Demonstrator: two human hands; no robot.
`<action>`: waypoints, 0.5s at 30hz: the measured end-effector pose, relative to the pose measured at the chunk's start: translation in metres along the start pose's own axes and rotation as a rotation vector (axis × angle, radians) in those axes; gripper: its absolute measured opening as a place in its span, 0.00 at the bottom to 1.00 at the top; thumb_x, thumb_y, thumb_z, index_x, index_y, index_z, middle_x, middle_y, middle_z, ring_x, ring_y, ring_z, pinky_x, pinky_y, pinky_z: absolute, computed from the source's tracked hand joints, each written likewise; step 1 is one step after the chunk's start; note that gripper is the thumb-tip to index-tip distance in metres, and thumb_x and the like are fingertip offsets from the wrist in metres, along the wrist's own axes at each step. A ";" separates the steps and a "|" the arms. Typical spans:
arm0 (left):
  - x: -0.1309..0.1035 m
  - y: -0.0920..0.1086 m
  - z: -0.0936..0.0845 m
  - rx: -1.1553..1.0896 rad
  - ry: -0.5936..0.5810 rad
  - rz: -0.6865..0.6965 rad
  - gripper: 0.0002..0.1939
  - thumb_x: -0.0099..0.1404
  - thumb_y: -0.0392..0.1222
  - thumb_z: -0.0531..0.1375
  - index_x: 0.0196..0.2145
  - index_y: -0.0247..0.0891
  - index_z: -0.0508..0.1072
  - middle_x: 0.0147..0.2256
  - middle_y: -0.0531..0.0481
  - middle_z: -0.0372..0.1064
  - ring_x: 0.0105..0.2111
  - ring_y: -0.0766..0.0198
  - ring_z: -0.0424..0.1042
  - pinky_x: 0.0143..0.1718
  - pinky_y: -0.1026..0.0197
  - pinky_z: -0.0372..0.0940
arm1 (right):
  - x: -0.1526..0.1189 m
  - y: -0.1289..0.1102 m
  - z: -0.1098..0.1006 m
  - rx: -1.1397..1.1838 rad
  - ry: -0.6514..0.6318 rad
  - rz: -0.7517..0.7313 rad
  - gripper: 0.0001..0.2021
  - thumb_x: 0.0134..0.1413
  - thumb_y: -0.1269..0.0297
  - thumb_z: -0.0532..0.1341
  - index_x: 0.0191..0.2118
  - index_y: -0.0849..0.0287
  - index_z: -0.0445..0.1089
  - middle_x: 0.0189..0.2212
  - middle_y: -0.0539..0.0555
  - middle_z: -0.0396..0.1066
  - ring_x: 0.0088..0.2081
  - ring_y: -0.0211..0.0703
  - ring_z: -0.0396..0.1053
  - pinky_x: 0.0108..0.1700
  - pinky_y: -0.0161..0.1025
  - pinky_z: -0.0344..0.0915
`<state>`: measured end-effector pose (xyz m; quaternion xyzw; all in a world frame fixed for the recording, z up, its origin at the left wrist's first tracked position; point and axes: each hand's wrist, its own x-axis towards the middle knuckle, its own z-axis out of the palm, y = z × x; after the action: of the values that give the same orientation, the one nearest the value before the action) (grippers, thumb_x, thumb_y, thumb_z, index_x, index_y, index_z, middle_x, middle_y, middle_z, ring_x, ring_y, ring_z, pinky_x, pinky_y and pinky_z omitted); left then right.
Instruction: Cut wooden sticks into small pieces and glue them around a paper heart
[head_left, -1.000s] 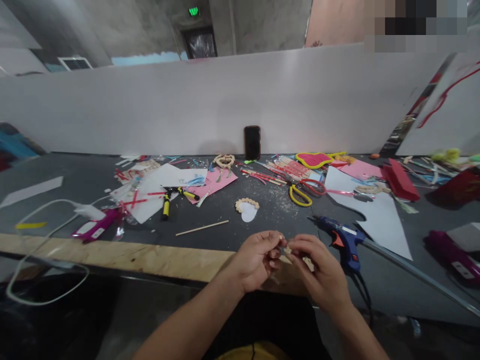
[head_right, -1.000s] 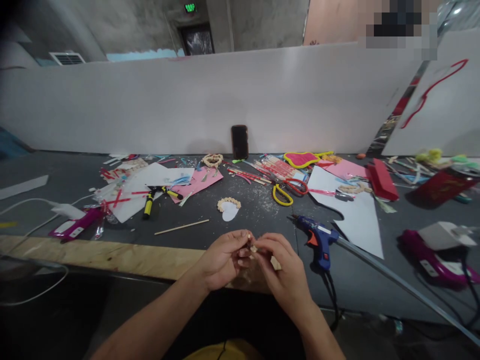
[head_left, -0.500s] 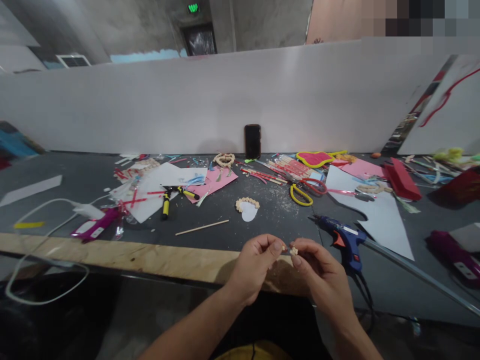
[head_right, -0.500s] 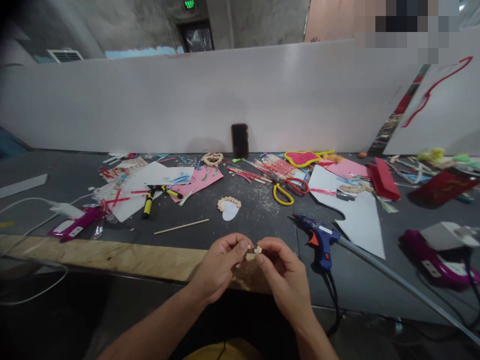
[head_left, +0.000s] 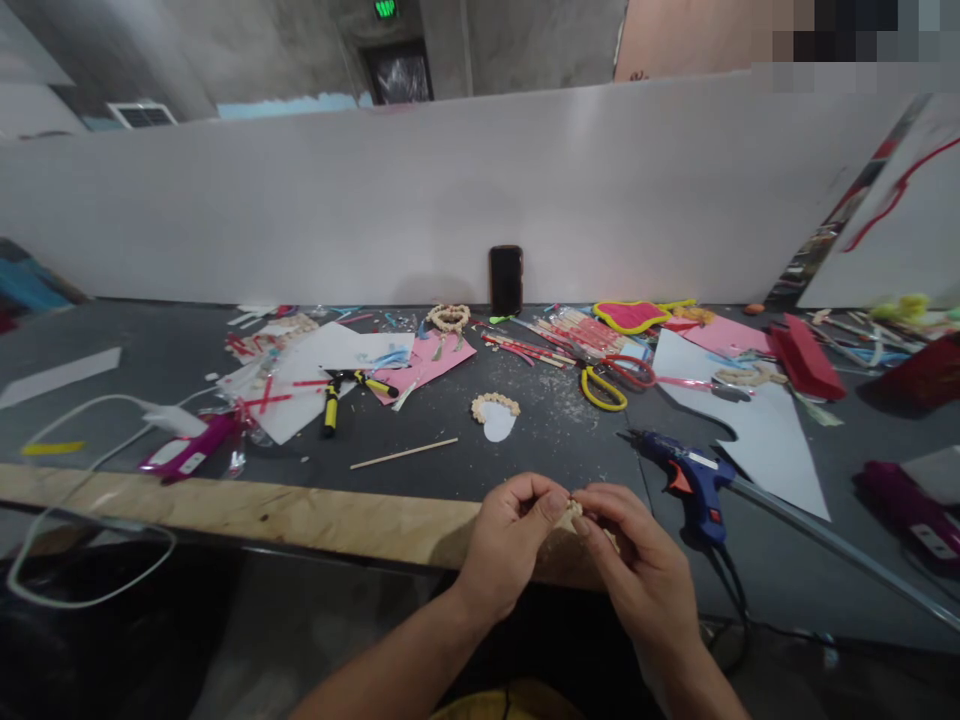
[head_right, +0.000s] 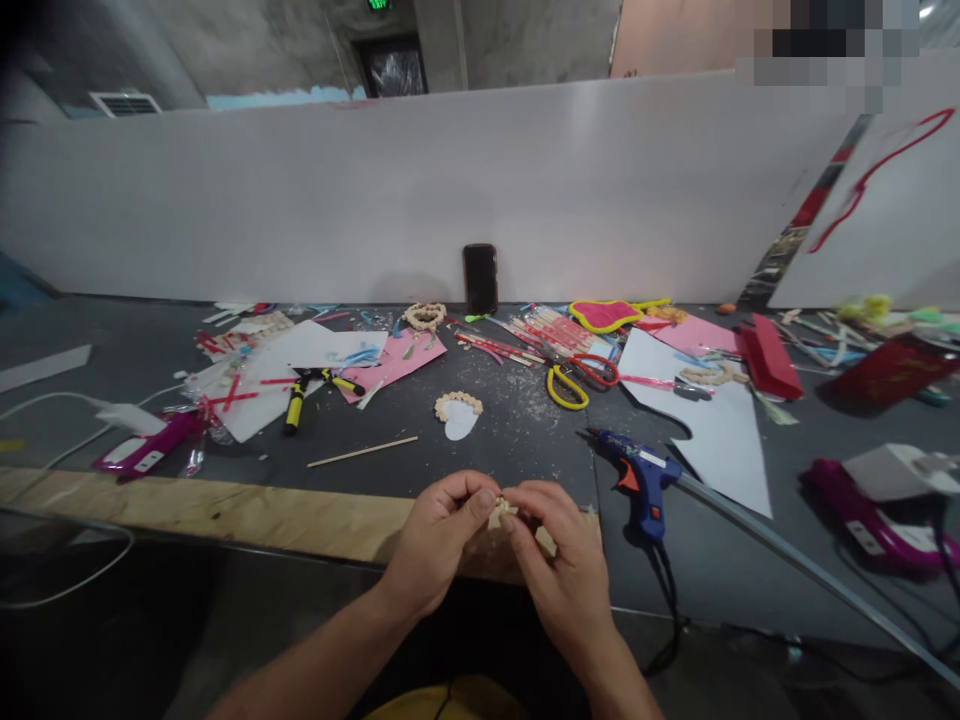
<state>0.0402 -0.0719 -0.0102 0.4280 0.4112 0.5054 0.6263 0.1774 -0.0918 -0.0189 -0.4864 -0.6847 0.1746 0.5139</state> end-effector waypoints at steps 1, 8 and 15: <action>0.000 0.000 0.000 -0.008 0.005 0.003 0.12 0.57 0.47 0.63 0.26 0.34 0.72 0.22 0.54 0.64 0.24 0.70 0.58 0.28 0.67 0.54 | -0.001 0.000 0.000 -0.015 -0.002 -0.009 0.07 0.54 0.67 0.59 0.39 0.52 0.71 0.36 0.53 0.72 0.40 0.43 0.70 0.41 0.39 0.68; -0.002 -0.002 0.001 -0.117 0.001 -0.032 0.11 0.53 0.45 0.66 0.26 0.33 0.74 0.25 0.52 0.67 0.26 0.68 0.62 0.31 0.66 0.58 | -0.003 0.000 0.003 -0.030 0.008 -0.019 0.07 0.55 0.67 0.58 0.40 0.53 0.70 0.35 0.54 0.72 0.38 0.43 0.70 0.40 0.40 0.68; -0.005 0.001 -0.003 -0.112 -0.052 -0.097 0.13 0.55 0.48 0.65 0.28 0.34 0.75 0.24 0.52 0.68 0.25 0.70 0.62 0.30 0.68 0.57 | -0.004 -0.002 0.000 0.002 0.043 0.013 0.06 0.54 0.66 0.58 0.39 0.53 0.70 0.35 0.53 0.72 0.38 0.43 0.71 0.40 0.39 0.68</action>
<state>0.0359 -0.0759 -0.0097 0.3849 0.3861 0.4855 0.6834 0.1762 -0.0958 -0.0196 -0.4940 -0.6702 0.1679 0.5279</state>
